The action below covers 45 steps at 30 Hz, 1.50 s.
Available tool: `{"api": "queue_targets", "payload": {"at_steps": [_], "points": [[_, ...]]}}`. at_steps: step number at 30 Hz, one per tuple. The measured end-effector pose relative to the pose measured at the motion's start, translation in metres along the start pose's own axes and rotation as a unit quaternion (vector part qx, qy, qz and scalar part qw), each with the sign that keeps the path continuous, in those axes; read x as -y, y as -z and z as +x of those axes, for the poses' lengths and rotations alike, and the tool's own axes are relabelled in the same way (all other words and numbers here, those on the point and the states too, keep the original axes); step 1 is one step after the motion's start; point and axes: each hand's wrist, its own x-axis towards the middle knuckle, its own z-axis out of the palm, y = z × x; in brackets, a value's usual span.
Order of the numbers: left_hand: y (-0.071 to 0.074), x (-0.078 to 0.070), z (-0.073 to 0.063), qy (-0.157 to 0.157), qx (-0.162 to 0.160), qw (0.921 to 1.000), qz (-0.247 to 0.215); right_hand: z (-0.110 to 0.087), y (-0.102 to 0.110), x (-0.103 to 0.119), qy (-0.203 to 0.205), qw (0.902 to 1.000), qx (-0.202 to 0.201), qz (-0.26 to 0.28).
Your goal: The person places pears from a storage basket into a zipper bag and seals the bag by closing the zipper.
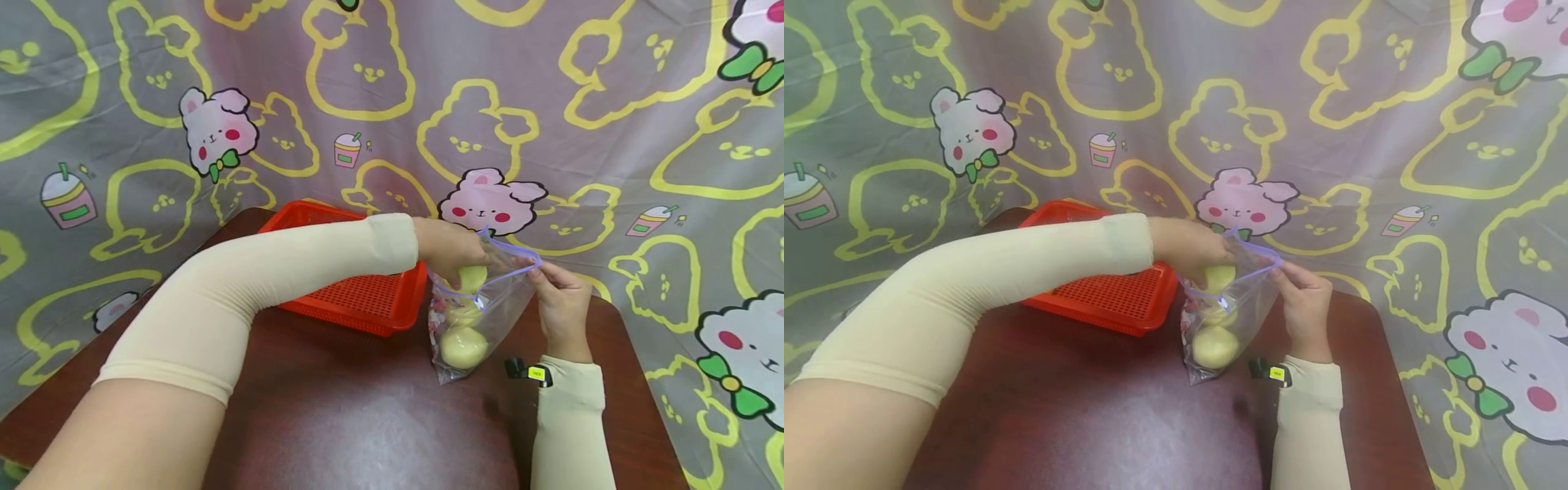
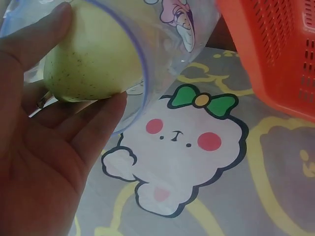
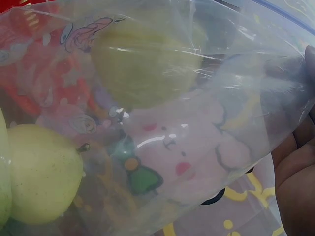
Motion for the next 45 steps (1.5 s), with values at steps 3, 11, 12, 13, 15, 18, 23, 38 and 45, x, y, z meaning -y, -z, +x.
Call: {"api": "queue_targets", "payload": {"at_steps": [3, 11, 12, 13, 15, 18, 23, 38, 45], "points": [[-0.003, 0.002, 0.003, -0.002, 0.001, 1.0000, -0.006, 0.000, 0.000, -0.001, 0.002, 1.0000, 0.003, 0.000], [-0.011, 0.006, 0.014, 0.002, 0.021, 0.9994, -0.028, 0.001, 0.000, -0.002, -0.001, 1.0000, 0.004, -0.005], [-0.013, 0.007, 0.017, 0.002, 0.022, 0.9994, -0.027, 0.001, 0.000, -0.002, -0.002, 1.0000, 0.004, -0.007], [-0.015, 0.007, 0.019, 0.001, 0.021, 0.9995, -0.025, 0.000, 0.000, -0.002, -0.002, 1.0000, 0.005, -0.008], [-0.020, 0.008, 0.024, 0.000, 0.017, 0.9998, -0.013, 0.000, 0.000, -0.002, 0.000, 0.9998, 0.007, -0.017], [-0.027, 0.009, 0.030, -0.001, 0.001, 1.0000, 0.002, -0.001, 0.000, -0.002, 0.001, 0.9994, 0.011, -0.033], [-0.035, 0.011, 0.034, 0.006, -0.025, 0.9995, 0.016, -0.001, -0.001, -0.002, -0.005, 0.9992, 0.010, -0.039], [-0.048, 0.011, 0.045, 0.088, -0.076, 0.9928, 0.030, 0.001, -0.002, -0.001, -0.017, 0.9991, 0.002, -0.040], [-0.056, 0.009, 0.056, 0.112, -0.110, 0.9856, 0.061, 0.001, -0.003, -0.002, -0.012, 0.9989, 0.005, -0.044]]}}
